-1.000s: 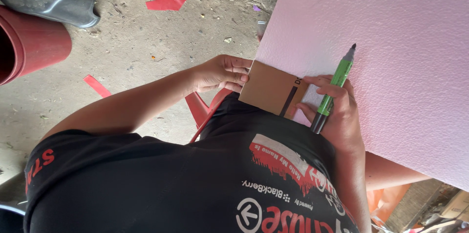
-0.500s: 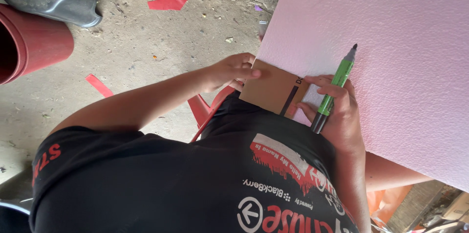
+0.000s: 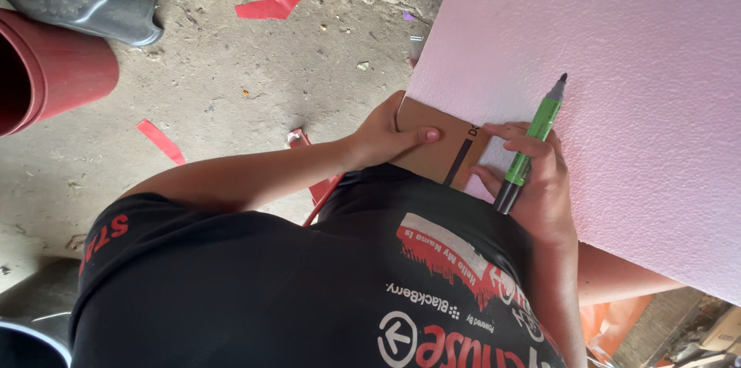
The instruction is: Marking a foam board using a template and then folding cardboard to assemble a small box
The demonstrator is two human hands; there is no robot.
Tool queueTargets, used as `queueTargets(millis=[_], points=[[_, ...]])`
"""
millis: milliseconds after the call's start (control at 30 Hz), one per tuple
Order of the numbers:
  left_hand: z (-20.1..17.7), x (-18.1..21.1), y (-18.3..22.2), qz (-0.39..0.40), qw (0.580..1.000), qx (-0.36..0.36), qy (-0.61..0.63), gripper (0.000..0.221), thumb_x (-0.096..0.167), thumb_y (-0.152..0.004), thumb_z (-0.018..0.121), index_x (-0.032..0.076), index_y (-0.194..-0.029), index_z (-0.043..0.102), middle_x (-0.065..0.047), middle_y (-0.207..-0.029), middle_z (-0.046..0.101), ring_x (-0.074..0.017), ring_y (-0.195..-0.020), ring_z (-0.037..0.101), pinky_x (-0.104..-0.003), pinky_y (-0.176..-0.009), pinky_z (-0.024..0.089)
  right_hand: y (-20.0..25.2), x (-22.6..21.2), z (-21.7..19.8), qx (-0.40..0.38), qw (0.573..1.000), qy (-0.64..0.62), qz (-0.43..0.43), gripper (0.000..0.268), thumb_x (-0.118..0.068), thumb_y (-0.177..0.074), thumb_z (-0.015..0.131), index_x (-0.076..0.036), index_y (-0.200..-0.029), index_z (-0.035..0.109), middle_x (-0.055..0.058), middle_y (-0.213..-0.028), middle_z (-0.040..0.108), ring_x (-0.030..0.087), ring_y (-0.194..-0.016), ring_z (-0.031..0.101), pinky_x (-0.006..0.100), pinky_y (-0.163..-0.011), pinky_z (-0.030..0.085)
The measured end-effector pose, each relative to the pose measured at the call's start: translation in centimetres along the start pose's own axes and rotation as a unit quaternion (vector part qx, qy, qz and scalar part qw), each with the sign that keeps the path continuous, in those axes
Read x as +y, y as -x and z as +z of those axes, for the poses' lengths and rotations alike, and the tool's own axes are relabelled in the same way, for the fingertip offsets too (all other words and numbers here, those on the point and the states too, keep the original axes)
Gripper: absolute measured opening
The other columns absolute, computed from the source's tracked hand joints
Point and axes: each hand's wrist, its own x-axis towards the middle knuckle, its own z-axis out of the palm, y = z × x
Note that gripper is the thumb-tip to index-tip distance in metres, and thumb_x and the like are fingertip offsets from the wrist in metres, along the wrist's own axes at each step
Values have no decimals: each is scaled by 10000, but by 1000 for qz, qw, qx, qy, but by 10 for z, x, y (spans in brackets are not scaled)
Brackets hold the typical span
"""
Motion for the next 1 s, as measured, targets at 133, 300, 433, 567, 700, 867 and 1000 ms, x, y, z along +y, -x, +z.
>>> queueTargets(millis=[133,300,433,567,700,867,1000], points=[[-2,0,1,-2,1000,-3,-4,689,483,-744,885,75,-1200,568,-181,-1100,709,-332,-1075,688,-439,-874,569,5,7,1,32,993,-111,31,524,-147,-821,873,-56,-1129,460,198,-1192,719,401,-1141,655,498,-1038,487],[-1,-2,-1,17,1000,-7,6,715,507,-702,783,94,-1231,536,-49,-1131,704,-162,-1059,692,-316,-857,592,17,23,-6,97,961,-253,59,416,-386,-1007,622,-185,-1238,340,211,-1043,647,325,-1023,675,462,-1042,490],[0,-4,-2,25,1000,-4,12,702,479,-723,788,90,-1250,536,-52,-1146,704,-163,-1071,684,-321,-883,577,34,41,-6,179,901,-377,120,459,-533,-1027,637,-222,-1264,397,224,-964,620,321,-958,656,395,-977,496],[0,0,-1,25,1000,7,-9,666,480,-728,785,98,-1231,571,-47,-1141,720,-168,-1076,693,-323,-901,580,33,40,-8,182,888,-406,115,420,-513,-1059,622,-211,-1278,428,184,-922,614,305,-936,654,386,-1037,498],[1,-6,-2,29,999,8,-14,681,489,-728,786,91,-1231,555,-50,-1133,712,-164,-1072,687,-322,-891,579,32,37,-7,182,895,-390,118,435,-528,-1053,615,-208,-1267,414,200,-929,616,313,-914,652,396,-1020,489],[0,-4,-1,44,999,2,2,625,458,-762,784,98,-1221,557,-61,-1128,721,-177,-1073,695,-332,-904,587,36,45,-6,212,869,-425,137,572,-666,-1025,558,-175,-1270,393,223,-903,621,334,-902,654,432,-996,521],[1,-6,-2,47,999,11,4,584,445,-763,790,94,-1168,560,-55,-1101,714,-161,-1049,684,-322,-884,579,29,37,-9,220,865,-422,156,681,-767,-989,502,-193,-1332,375,175,-772,534,306,-752,572,384,-787,460]])
